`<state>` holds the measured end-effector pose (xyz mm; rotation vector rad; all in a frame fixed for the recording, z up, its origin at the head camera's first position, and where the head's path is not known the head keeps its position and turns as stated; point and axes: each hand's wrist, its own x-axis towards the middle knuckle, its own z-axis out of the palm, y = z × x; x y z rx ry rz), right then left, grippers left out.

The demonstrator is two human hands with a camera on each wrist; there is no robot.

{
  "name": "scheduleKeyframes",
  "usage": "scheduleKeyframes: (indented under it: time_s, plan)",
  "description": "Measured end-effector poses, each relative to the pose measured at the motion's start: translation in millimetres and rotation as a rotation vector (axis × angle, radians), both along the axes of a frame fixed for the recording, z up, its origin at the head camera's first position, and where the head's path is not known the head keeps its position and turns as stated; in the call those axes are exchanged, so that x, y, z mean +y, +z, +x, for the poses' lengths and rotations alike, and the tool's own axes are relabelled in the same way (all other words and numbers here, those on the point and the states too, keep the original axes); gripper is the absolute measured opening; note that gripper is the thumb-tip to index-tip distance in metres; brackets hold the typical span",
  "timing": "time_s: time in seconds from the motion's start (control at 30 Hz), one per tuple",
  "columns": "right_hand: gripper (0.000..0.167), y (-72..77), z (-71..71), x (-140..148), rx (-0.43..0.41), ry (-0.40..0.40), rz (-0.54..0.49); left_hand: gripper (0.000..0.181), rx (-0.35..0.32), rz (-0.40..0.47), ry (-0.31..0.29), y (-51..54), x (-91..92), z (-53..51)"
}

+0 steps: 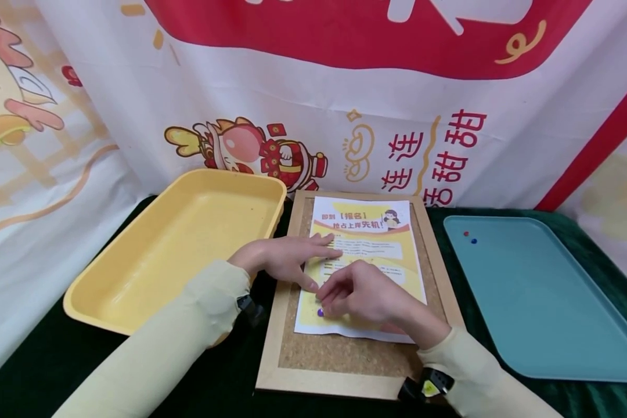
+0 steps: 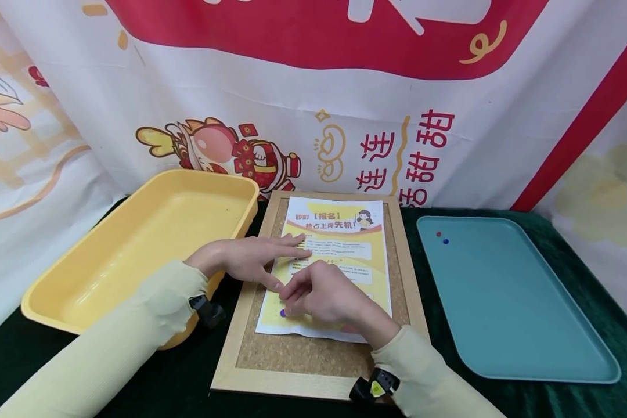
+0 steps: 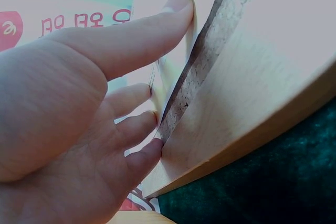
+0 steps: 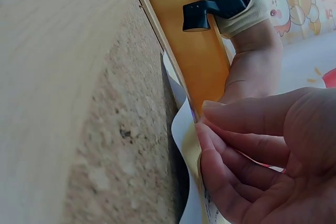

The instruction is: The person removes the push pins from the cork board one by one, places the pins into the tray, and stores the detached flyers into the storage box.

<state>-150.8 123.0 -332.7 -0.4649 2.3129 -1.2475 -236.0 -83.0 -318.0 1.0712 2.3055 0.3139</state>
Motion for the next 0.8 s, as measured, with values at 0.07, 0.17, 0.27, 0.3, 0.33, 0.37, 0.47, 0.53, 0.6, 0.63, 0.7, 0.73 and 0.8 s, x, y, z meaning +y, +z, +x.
scheduleKeyframes:
  time_s: [0.07,0.17,0.27,0.3,0.33,0.37,0.47,0.53,0.6,0.63,0.7,0.73,0.8]
  plan:
    - [0.013,-0.8,0.9,-0.8,-0.015,-0.004,-0.008,0.077,0.0,-0.001,0.002,0.5,0.2,0.0]
    - [0.014,-1.9,2.4,-3.1,-0.026,-0.005,-0.008,0.077,-0.001,-0.005,-0.001,1.2,0.1,-0.3]
    - [0.014,-2.3,3.3,-4.8,-0.005,0.001,0.017,0.077,0.001,-0.006,-0.007,1.2,0.4,-0.8]
    - [0.014,-2.5,3.4,-5.1,0.006,0.005,0.028,0.077,0.001,-0.006,-0.011,1.3,0.6,-1.1]
    - [0.013,-2.7,3.5,-5.4,0.014,0.009,0.038,0.077,0.001,-0.005,-0.011,1.1,0.6,-0.9]
    - [0.013,-2.8,3.6,-5.6,0.019,0.012,0.045,0.077,0.001,-0.005,-0.011,0.8,0.6,-0.7]
    - [0.014,-2.7,3.6,-6.2,0.036,0.02,0.063,0.077,0.001,-0.005,-0.007,1.2,0.4,-0.6]
    - [0.014,-2.4,3.6,-6.6,0.048,0.022,0.072,0.077,-0.001,-0.007,-0.004,2.0,0.0,-0.5]
    - [0.015,-2.2,3.7,-6.9,0.06,0.026,0.081,0.077,-0.004,-0.006,0.0,2.6,-0.2,-0.5]
    - [0.015,-2.1,3.8,-7.0,0.066,0.028,0.086,0.077,-0.005,-0.005,0.001,2.7,-0.2,-0.5]
    - [0.016,-2.0,4.0,-7.1,0.074,0.028,0.097,0.077,-0.009,-0.004,0.001,2.7,-0.2,-0.4]
    - [0.016,-2.0,4.1,-7.1,0.076,0.028,0.102,0.077,-0.01,-0.003,0.001,2.7,0.0,-0.2]
    - [0.015,-2.0,4.2,-7.3,0.076,0.024,0.112,0.077,-0.012,0.001,0.001,2.1,0.6,0.1]
